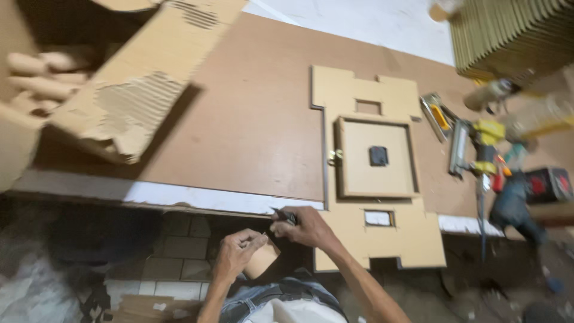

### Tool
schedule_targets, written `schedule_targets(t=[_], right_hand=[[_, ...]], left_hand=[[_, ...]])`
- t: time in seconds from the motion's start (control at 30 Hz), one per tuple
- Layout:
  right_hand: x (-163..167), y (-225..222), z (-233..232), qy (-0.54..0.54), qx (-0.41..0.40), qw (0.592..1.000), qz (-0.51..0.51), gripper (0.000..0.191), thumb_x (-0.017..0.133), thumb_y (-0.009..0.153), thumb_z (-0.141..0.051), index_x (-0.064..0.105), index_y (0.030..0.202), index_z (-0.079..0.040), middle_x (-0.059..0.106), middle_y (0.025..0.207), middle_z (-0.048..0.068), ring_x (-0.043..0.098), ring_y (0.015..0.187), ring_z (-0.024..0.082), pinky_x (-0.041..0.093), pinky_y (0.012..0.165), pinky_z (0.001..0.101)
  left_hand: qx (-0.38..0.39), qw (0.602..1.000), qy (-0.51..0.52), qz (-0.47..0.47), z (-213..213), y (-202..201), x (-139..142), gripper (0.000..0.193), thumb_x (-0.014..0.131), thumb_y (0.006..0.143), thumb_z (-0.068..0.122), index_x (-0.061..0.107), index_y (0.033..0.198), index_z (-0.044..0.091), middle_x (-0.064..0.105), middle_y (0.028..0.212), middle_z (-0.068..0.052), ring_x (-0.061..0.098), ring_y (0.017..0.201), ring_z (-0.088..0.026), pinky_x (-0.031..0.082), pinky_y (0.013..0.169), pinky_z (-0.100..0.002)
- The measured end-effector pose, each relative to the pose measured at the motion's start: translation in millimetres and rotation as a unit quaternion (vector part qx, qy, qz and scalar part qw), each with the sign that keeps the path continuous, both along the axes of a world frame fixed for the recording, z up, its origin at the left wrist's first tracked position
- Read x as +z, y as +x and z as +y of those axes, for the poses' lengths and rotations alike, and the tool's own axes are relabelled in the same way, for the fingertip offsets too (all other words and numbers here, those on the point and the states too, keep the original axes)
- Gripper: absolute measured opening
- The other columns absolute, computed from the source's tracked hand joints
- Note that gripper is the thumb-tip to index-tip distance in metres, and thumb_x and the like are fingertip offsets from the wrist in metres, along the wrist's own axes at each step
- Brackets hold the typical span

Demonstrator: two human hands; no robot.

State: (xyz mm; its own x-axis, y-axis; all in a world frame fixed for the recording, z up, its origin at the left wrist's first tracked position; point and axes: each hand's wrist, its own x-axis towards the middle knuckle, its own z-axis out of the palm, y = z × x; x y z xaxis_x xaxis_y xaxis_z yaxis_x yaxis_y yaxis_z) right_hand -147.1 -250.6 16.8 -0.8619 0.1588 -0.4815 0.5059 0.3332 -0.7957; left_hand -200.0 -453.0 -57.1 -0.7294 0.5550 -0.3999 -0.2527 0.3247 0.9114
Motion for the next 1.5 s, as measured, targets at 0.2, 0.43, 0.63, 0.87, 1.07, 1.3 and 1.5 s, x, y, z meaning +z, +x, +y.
schedule_targets(t=[0.2, 0.43, 0.63, 0.87, 1.07, 1.3, 1.5], right_hand=[[-39.8, 117.2, 15.5, -0.212, -0.264, 0.941, -0.006, 0.021, 0.079, 0.088, -0.012, 0.068, 0.096, 0.003, 0.073, 0.076, 0.007, 0.058, 0.058, 0.008, 0.043, 0.049, 0.0232], [-74.3, 196.4, 49.8, -0.11, -0.43, 0.894, 0.055, 0.016, 0.079, 0.084, -0.014, 0.073, 0.09, 0.0, 0.074, 0.072, 0.007, 0.067, 0.063, 0.009, 0.051, 0.054, 0.0232], [-83.8, 258.2, 128.4, 0.065, -0.488, 0.87, 0.022, 0.017, 0.077, 0.083, -0.021, 0.079, 0.09, -0.006, 0.079, 0.077, 0.004, 0.074, 0.068, 0.007, 0.058, 0.062, 0.0226], [-67.2, 261.6, 181.2, 0.214, -0.52, 0.823, -0.08, 0.019, 0.082, 0.076, -0.033, 0.081, 0.079, -0.015, 0.077, 0.069, -0.003, 0.072, 0.065, 0.009, 0.055, 0.064, 0.0275], [-58.8, 252.4, 187.0, 0.221, -0.52, 0.816, -0.119, 0.02, 0.083, 0.072, -0.036, 0.079, 0.074, -0.016, 0.077, 0.068, -0.003, 0.072, 0.065, 0.013, 0.055, 0.067, 0.0305], [-59.3, 255.3, 183.0, 0.307, -0.486, 0.807, -0.135, 0.037, 0.087, 0.071, -0.041, 0.076, 0.088, -0.009, 0.077, 0.076, 0.004, 0.074, 0.075, 0.023, 0.056, 0.073, 0.0366], [-59.3, 237.5, 106.8, 0.192, -0.327, 0.925, -0.013, 0.058, 0.073, 0.092, -0.031, 0.051, 0.137, -0.003, 0.069, 0.121, 0.025, 0.072, 0.108, 0.036, 0.058, 0.092, 0.0477]], left_hand=[[-0.184, 0.982, -0.031, 0.034, 80.5, 15.5, 4.2, 0.028, 0.08, 0.082, 0.032, 0.081, 0.091, 0.006, 0.077, 0.071, -0.004, 0.065, 0.064, -0.007, 0.053, 0.06, -0.026], [-0.337, 0.922, -0.108, -0.158, 122.7, 47.9, -7.0, 0.039, 0.088, 0.07, 0.018, 0.077, 0.105, 0.003, 0.077, 0.074, -0.011, 0.058, 0.056, -0.013, 0.039, 0.049, -0.032], [-0.377, 0.906, -0.156, -0.117, 127.2, 32.9, -43.0, 0.035, 0.084, 0.076, 0.03, 0.082, 0.098, 0.003, 0.079, 0.074, -0.009, 0.068, 0.059, -0.015, 0.055, 0.058, -0.029], [-0.39, 0.861, -0.324, 0.042, 148.0, 22.5, -47.3, 0.043, 0.076, 0.081, 0.053, 0.085, 0.09, 0.013, 0.066, 0.056, -0.007, 0.053, 0.051, -0.018, 0.045, 0.061, -0.04], [-0.376, 0.854, -0.356, 0.05, 155.7, 23.2, -46.1, 0.047, 0.078, 0.077, 0.058, 0.087, 0.09, 0.014, 0.074, 0.064, -0.007, 0.063, 0.059, -0.021, 0.05, 0.067, -0.039], [-0.367, 0.857, -0.341, 0.118, 154.0, 27.2, -41.9, 0.045, 0.076, 0.071, 0.064, 0.087, 0.089, 0.024, 0.079, 0.072, -0.004, 0.072, 0.069, -0.024, 0.054, 0.069, -0.042], [-0.36, 0.875, -0.286, 0.152, 150.5, 23.9, -50.2, 0.042, 0.075, 0.069, 0.062, 0.085, 0.087, 0.025, 0.079, 0.077, 0.0, 0.072, 0.07, -0.023, 0.054, 0.064, -0.04]])
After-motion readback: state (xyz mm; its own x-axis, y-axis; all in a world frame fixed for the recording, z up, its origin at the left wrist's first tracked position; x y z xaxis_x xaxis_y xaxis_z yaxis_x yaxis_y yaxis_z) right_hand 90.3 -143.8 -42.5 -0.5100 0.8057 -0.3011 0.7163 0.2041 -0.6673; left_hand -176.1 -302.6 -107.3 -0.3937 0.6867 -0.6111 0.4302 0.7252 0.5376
